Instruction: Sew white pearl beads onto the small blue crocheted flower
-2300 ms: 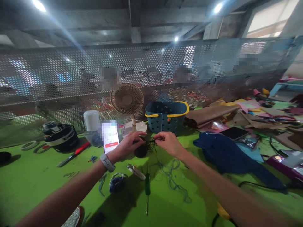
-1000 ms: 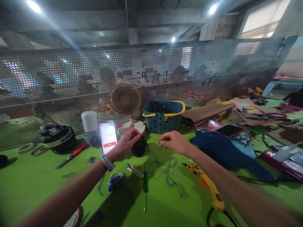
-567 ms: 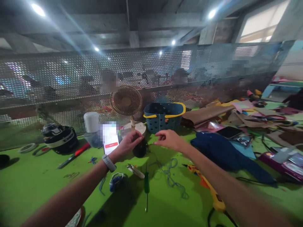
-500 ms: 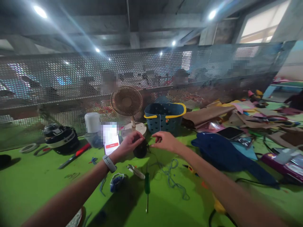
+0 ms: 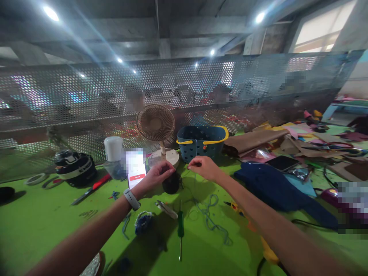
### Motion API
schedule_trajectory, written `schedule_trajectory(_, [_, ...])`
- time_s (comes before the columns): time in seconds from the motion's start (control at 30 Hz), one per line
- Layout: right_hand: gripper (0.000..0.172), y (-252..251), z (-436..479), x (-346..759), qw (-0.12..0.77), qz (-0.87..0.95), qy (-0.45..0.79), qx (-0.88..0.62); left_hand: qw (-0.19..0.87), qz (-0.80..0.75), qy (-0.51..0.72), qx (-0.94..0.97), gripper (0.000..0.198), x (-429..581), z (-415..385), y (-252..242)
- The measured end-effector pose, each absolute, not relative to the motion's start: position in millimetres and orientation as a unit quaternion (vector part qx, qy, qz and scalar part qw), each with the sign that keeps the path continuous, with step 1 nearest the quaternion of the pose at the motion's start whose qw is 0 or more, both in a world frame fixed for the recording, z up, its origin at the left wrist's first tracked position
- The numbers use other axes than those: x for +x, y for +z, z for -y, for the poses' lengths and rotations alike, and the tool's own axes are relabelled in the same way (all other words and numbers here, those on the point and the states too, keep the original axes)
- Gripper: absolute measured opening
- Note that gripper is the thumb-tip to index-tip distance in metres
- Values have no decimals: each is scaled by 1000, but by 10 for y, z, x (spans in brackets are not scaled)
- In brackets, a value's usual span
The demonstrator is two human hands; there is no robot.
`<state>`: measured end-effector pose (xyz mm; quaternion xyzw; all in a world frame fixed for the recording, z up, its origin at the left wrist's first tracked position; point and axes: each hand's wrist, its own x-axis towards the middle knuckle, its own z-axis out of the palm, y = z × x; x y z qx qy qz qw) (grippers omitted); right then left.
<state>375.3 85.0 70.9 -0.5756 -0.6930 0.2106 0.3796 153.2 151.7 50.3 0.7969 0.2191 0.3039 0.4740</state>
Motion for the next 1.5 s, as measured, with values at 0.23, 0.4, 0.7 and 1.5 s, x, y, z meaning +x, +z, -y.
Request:
schedule_trajectory(0.23, [34, 908, -793, 3760, 427, 643, 239, -589, 419, -228, 290, 829, 23, 1550, -1472, 496])
schedule_trajectory(0.4, [29, 1173, -596, 3670, 453, 644, 243, -567, 366, -235, 297, 850, 21, 1619, -1462, 479])
schedule_trajectory(0.7, [32, 1045, -559, 3958, 426, 644, 187, -607, 342, -268, 329, 838, 26, 1564, -1581, 441])
schedule_trajectory(1.5, [17, 742, -885, 3430, 320, 761, 159, -541, 331, -244, 239, 880, 28, 1467, -1564, 618])
